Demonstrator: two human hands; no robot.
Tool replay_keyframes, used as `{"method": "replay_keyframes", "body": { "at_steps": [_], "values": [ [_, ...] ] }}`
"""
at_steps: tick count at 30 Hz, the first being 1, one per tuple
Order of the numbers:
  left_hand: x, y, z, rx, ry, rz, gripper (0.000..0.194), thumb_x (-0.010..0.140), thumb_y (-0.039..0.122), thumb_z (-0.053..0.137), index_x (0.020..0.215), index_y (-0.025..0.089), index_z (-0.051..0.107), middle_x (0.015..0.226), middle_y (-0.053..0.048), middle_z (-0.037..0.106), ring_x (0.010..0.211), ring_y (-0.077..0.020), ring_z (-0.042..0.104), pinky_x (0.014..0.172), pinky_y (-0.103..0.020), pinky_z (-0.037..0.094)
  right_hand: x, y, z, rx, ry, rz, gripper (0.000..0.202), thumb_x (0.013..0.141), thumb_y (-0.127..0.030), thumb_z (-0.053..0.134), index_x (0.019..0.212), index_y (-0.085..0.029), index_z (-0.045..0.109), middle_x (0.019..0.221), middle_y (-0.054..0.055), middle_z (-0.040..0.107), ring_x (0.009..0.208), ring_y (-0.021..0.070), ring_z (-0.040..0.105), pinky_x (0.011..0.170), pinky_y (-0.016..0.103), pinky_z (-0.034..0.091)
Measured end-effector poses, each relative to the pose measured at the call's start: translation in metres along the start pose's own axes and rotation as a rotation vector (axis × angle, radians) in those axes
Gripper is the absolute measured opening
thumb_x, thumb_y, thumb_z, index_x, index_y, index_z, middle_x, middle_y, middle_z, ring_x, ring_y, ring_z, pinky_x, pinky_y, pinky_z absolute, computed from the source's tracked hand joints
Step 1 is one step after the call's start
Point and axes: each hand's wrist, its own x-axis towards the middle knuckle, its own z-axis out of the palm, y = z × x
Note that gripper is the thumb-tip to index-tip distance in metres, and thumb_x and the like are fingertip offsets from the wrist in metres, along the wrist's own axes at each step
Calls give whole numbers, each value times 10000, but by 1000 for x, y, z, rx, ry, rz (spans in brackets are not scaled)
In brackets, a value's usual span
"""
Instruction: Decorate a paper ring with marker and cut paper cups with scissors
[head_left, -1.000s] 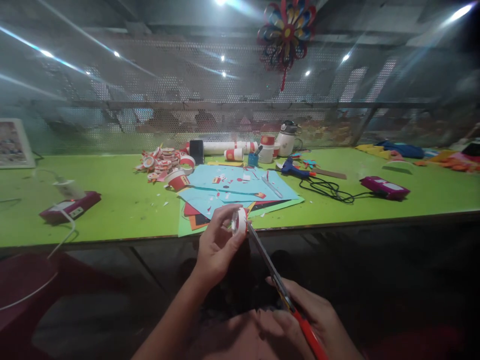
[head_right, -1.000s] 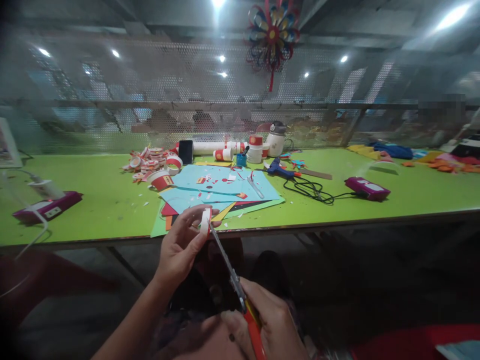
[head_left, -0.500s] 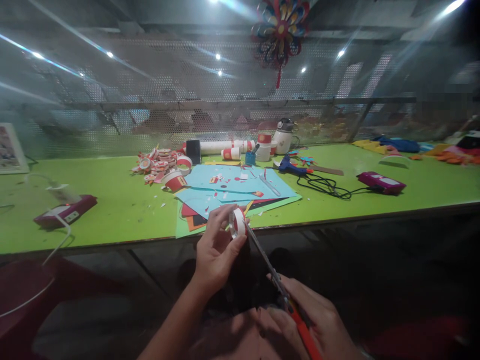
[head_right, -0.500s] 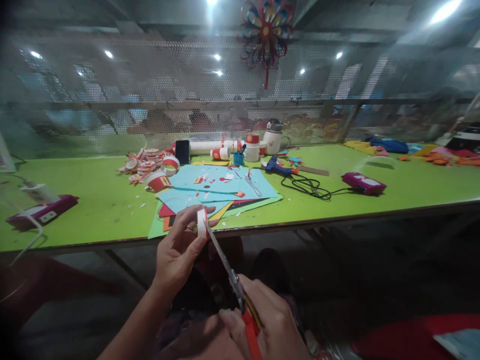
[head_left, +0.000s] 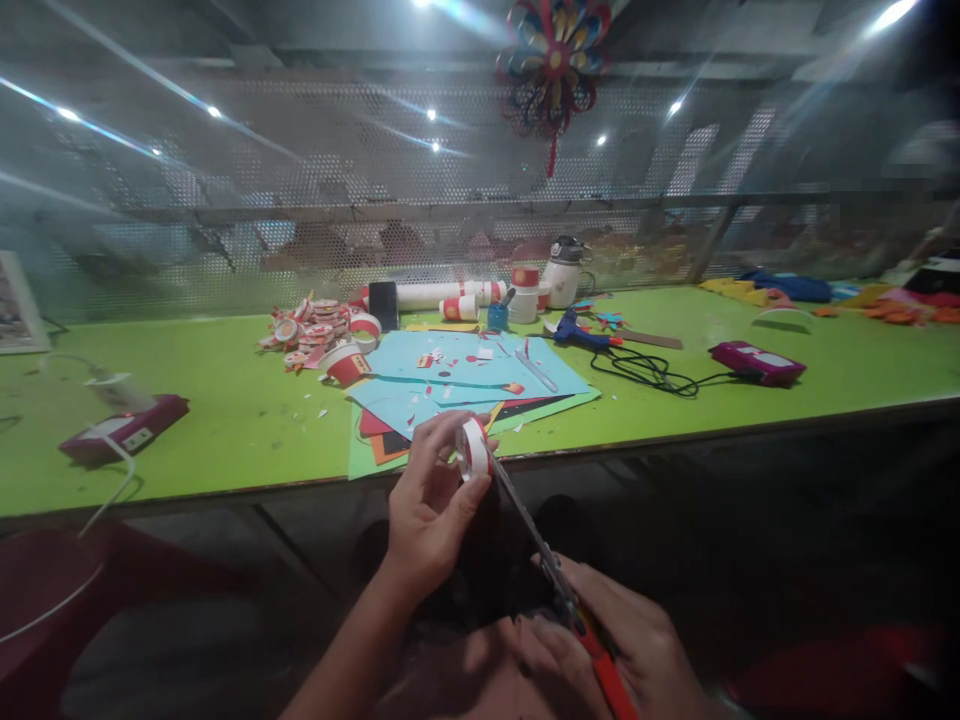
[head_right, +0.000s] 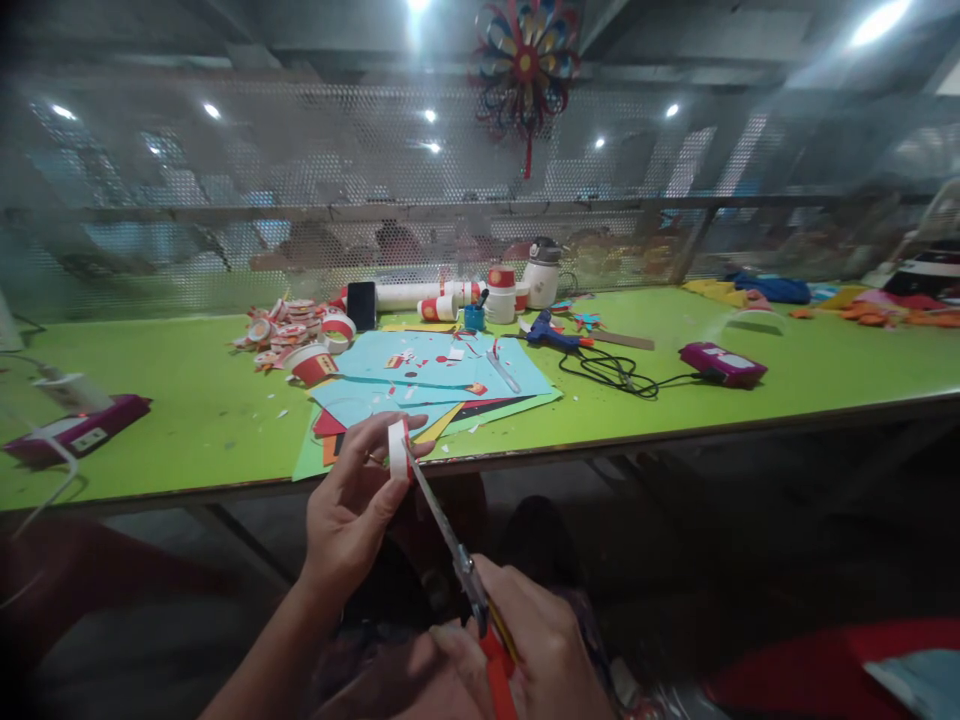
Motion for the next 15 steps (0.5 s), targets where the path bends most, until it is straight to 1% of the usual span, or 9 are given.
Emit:
{"method": "replay_keyframes", "body": {
  "at_steps": [2, 5, 8, 11, 15],
  "values": [
    [0, 0, 1, -6, 5, 10, 410, 862, 210, 614, 1269, 222, 562, 1273, -121, 458, 1210, -299, 514, 961, -407, 526, 0, -1, 1, 17, 13, -5, 268, 885, -228, 573, 1147, -212, 628, 781, 2, 651, 754, 144, 664, 755, 209, 550],
    [0, 1, 2, -12, 6, 15, 407, 864, 213, 611, 1268, 229, 562, 1273, -118, 456, 1209, -300, 510, 965, -417, 524, 1, -4, 1, 26, 0, -5, 235, 889, -225, 564, 1112, -205, 637, 759, -2, 632, 698, 129, 640, 728, 207, 546],
    [1, 2, 1, -2, 1, 19, 405, 865, 212, 608, 1267, 224, 566, 1272, -119, 455, 1210, -304, 502, 974, -435, 520, 3, -7, -3, -16, -16, 26, 203, 881, -247, 573, 1059, -192, 652, 741, 14, 632, 677, 143, 630, 702, 225, 550],
    [3, 3, -1, 0, -6, 57, 404, 862, 196, 606, 1265, 217, 574, 1256, -114, 449, 1216, -311, 488, 985, -466, 513, 5, -11, -7, -26, -38, 49, 184, 871, -270, 581, 1014, -192, 666, 743, 31, 650, 676, 157, 637, 661, 219, 554],
    [4, 4, -2, -8, -31, 64, 400, 865, 185, 601, 1263, 220, 579, 1261, -114, 441, 1212, -312, 491, 994, -486, 505, 6, -14, -10, -17, -59, 56, 157, 879, -284, 567, 959, -192, 666, 738, 36, 656, 676, 159, 639, 669, 216, 559]
  ]
}}
